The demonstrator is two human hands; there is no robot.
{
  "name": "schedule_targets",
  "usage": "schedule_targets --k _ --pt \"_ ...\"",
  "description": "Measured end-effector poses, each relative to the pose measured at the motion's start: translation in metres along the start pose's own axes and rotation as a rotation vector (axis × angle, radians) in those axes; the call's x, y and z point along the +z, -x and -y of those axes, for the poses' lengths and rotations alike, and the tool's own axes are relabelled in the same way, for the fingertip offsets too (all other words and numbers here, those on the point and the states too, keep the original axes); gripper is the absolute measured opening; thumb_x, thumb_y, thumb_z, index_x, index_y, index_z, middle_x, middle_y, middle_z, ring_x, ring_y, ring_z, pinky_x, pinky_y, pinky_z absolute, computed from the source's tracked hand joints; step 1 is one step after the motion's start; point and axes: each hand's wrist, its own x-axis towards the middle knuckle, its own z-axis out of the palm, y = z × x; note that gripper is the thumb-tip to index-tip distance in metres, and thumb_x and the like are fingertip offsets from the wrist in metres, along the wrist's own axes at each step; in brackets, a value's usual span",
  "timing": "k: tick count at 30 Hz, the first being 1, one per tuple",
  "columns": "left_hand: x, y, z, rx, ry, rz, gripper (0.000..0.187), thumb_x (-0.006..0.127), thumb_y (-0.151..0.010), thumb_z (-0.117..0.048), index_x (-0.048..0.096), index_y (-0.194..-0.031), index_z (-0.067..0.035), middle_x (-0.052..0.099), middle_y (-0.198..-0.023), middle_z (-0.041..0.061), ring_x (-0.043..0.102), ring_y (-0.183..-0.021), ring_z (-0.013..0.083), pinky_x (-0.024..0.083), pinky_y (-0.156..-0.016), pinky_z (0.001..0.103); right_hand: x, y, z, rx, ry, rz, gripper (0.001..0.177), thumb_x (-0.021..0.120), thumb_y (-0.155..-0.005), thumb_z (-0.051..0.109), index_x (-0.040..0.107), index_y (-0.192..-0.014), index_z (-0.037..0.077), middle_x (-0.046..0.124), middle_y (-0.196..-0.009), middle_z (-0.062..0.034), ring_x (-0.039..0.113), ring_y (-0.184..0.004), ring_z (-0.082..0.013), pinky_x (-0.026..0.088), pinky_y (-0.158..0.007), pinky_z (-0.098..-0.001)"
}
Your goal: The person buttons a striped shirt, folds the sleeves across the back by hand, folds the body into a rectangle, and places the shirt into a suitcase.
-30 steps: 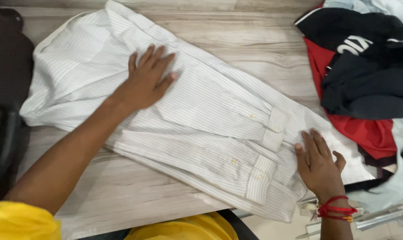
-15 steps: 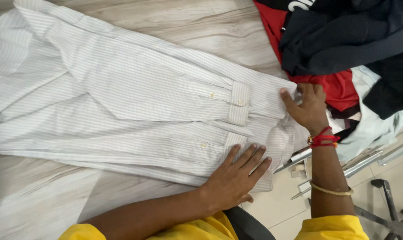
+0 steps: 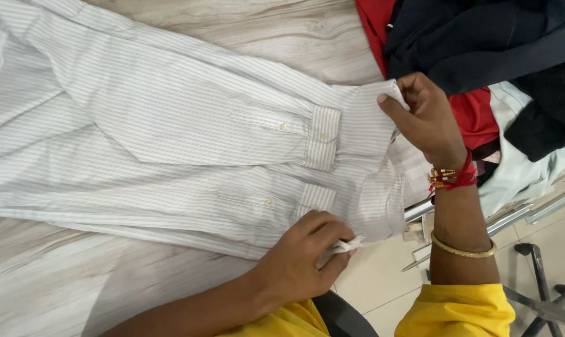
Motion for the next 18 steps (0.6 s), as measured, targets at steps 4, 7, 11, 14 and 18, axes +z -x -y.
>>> schedule_targets --k 4,7,11,14,18 --pt "-0.026 0.014 -0.011 -0.229 0.091 -0.001 0.022 0.075 -0.092 -0.011 0.065 -0.107 0.001 0.070 -0.102 0.013 0.072 -0.092 0.0252 0.058 -0.078 0.035 0.018 -0.018 0.029 0.046 -0.092 0.065 0.026 0.072 -0.103 0.019 0.056 -0.115 0.002 0.057 -0.079 0.0007 0.045 -0.064 -0.0037 0.038 -0.054 -0.0239" --pt "-0.042 0.028 -0.008 -0.465 0.239 -0.025 0.023 0.072 -0.092 -0.016 0.065 -0.108 -0.002 0.073 -0.092 0.012 0.075 -0.081 0.0217 0.064 -0.076 0.033 0.039 -0.033 0.046 0.069 -0.330 0.202 0.027 0.069 -0.100 0.018 0.052 -0.118 0.005 0.058 -0.082 0.0000 0.059 -0.069 -0.0062 0.058 -0.059 -0.0299" --pt "-0.055 0.042 -0.001 -0.485 0.014 -0.294 0.039 0.072 -0.090 -0.013 0.053 -0.122 0.000 0.067 -0.107 0.015 0.070 -0.100 0.0235 0.059 -0.088 0.035 0.055 -0.040 0.056 -0.043 -0.140 0.405 0.030 0.061 -0.097 0.015 0.052 -0.123 0.003 0.070 -0.095 -0.0031 0.075 -0.091 -0.0144 0.065 -0.077 -0.0296" --pt "-0.059 0.044 -0.004 -0.376 -0.262 -0.306 0.047 0.072 -0.087 -0.006 0.054 -0.129 -0.001 0.057 -0.122 0.017 0.058 -0.113 0.0288 0.052 -0.093 0.039 0.056 -0.038 0.056 -0.163 -0.007 0.422 0.026 0.058 -0.103 0.015 0.059 -0.124 0.000 0.071 -0.099 -0.0040 0.074 -0.097 -0.0140 0.063 -0.078 -0.0279" --pt "-0.059 0.040 -0.006 -0.445 -0.233 -0.124 0.033 0.067 -0.087 -0.001 0.067 -0.119 -0.010 0.051 -0.128 0.010 0.056 -0.116 0.0266 0.057 -0.092 0.037 0.036 -0.018 0.053 -0.194 0.095 0.168 0.024 0.056 -0.111 0.019 0.065 -0.122 0.000 0.073 -0.103 -0.0061 0.070 -0.095 -0.0110 0.056 -0.076 -0.0253"
